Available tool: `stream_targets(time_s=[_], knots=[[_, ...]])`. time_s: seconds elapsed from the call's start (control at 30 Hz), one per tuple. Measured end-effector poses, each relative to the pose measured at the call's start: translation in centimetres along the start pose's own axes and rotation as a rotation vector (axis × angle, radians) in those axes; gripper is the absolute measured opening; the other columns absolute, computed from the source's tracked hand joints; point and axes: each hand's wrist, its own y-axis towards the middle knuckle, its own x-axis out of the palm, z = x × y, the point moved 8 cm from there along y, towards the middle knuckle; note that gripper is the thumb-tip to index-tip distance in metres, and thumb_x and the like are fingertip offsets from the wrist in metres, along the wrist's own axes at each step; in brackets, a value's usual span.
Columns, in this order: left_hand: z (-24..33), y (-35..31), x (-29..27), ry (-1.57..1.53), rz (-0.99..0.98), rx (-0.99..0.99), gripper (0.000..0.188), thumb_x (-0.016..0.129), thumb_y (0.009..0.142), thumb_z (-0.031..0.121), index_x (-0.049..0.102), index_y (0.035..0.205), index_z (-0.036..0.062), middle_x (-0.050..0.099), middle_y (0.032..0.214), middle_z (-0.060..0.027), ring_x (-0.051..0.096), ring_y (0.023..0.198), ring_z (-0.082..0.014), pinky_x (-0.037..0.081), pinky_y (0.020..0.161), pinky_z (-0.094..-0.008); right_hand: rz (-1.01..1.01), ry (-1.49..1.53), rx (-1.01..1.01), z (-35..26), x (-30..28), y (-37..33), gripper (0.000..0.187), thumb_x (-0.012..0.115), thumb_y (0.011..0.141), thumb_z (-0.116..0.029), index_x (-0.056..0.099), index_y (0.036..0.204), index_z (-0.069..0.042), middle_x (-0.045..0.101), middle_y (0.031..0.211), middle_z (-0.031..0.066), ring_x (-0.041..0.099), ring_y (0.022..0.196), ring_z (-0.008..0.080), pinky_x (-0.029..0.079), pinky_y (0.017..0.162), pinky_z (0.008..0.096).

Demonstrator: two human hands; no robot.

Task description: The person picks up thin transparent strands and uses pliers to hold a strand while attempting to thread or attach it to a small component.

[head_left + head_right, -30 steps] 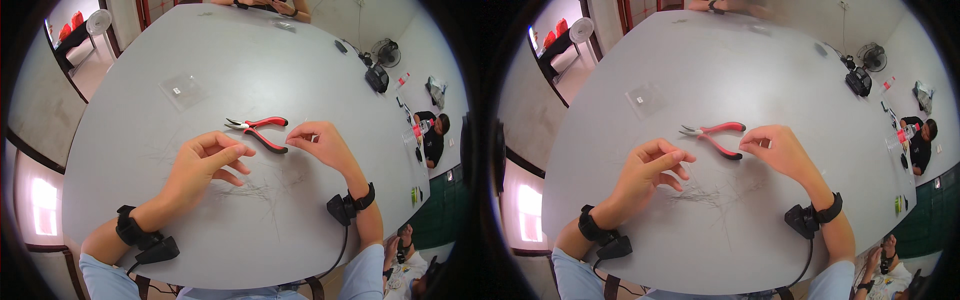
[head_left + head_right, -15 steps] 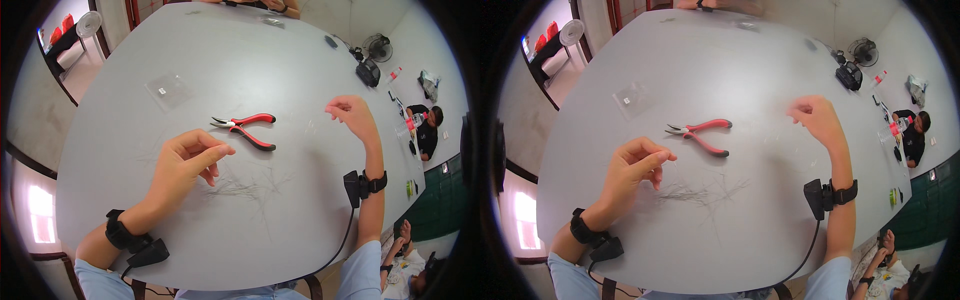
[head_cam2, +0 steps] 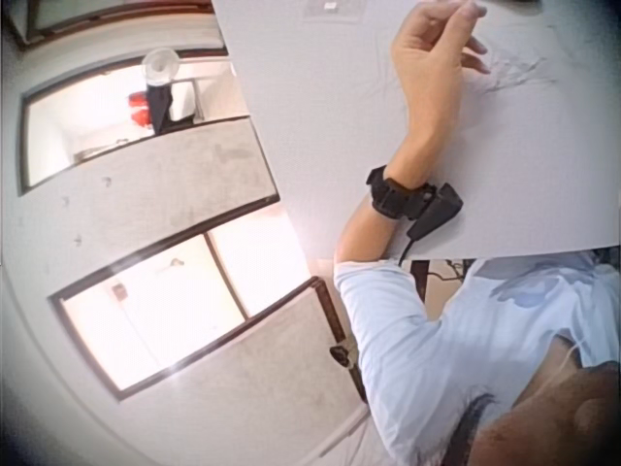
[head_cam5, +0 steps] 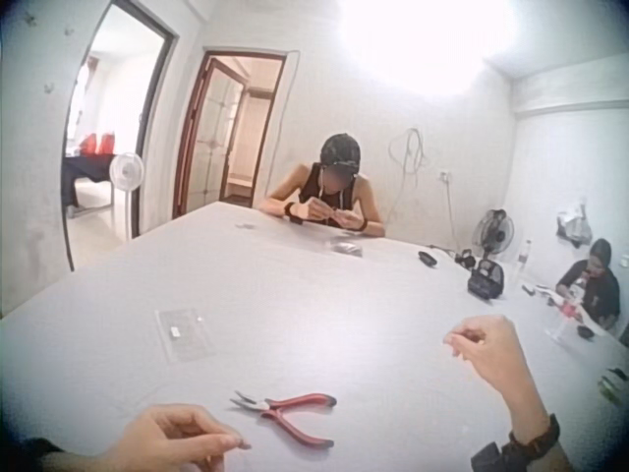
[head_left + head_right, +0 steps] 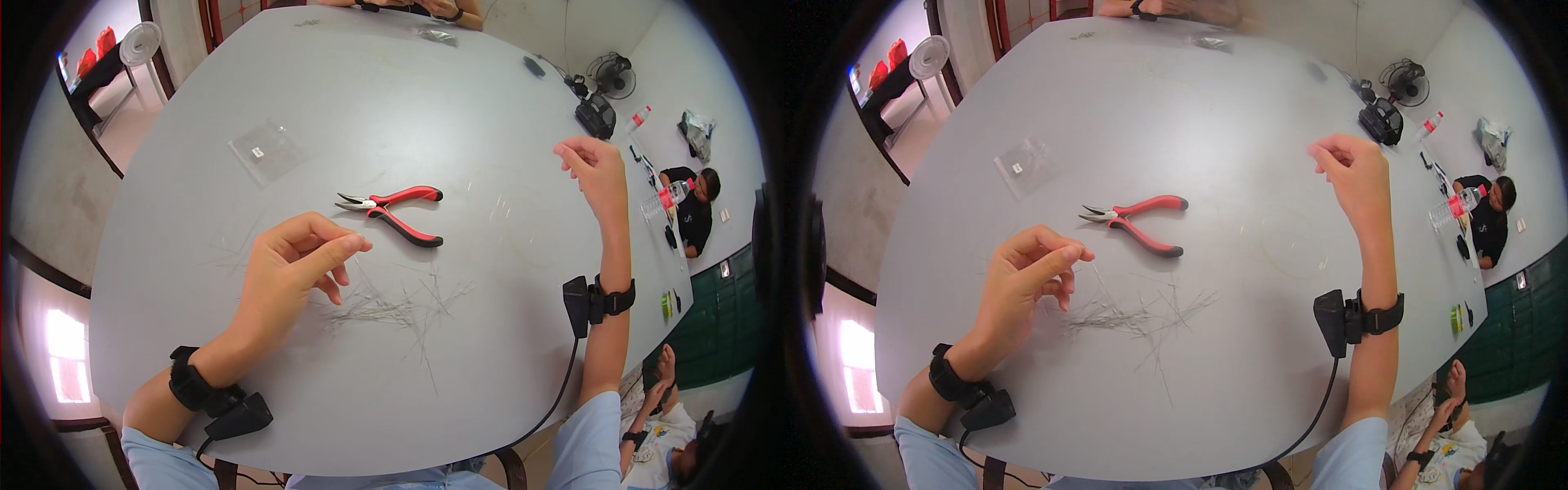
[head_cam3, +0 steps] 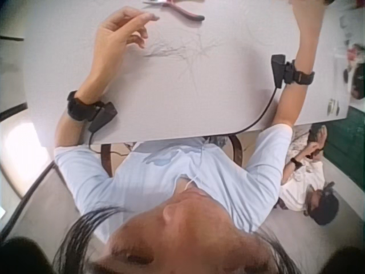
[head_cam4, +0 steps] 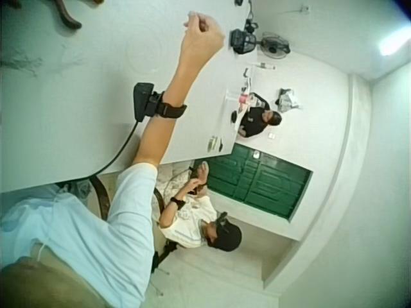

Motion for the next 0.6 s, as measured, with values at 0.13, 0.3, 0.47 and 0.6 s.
stream_targets(time_s=[0.13,0.3,0.47,0.6], knots=[[0.1,-0.1,-0.2,-0.008,0.022,0.002,0.016,0.062,0.085,0.019,0.057,0.079,0.0052,0.064,0.086,-0.0079,0.053,0.06,-0.0076,0.046,0.049,-0.0231,-0.241,0.276,0.127,-0.3,2.1,-1.0,0.011,0.063,0.078,-0.011,0.066,0.074,-0.001,0.056,0.059,0.0009,0.048,0.051,0.0059,0.037,0.046,0.0203],[-0.1,-0.5,0.1,0.042,0.007,-0.059,0.015,0.063,0.085,0.018,0.062,0.083,0.0029,0.063,0.084,-0.0071,0.054,0.06,-0.0081,0.046,0.05,-0.0228,-0.565,0.483,0.168,-5.9,7.2,-5.3,0.016,0.06,0.084,-0.013,0.061,0.075,0.0,0.051,0.057,-0.0001,0.044,0.047,0.0041,0.032,0.04,0.018],[-0.2,-1.0,1.9,0.096,-0.138,-0.094,0.009,0.064,0.083,0.009,0.066,0.083,0.0,0.064,0.084,-0.0055,0.057,0.064,-0.0091,0.048,0.052,-0.0231,-0.77,0.766,0.31,-9.0,11.2,-10.1,0.017,0.063,0.084,-0.016,0.061,0.075,-0.002,0.053,0.059,0.0004,0.046,0.049,0.0052,0.034,0.043,0.0191],[-0.3,-1.3,2.9,0.107,-0.256,-0.092,0.009,0.064,0.083,0.009,0.067,0.085,0.0007,0.067,0.087,-0.0074,0.061,0.068,-0.0104,0.048,0.052,-0.0229,-0.833,0.95,0.404,-9.7,12.5,-12.0,0.017,0.059,0.088,-0.016,0.06,0.08,0.0,0.054,0.062,0.0019,0.047,0.049,0.0057,0.036,0.042,0.02]])
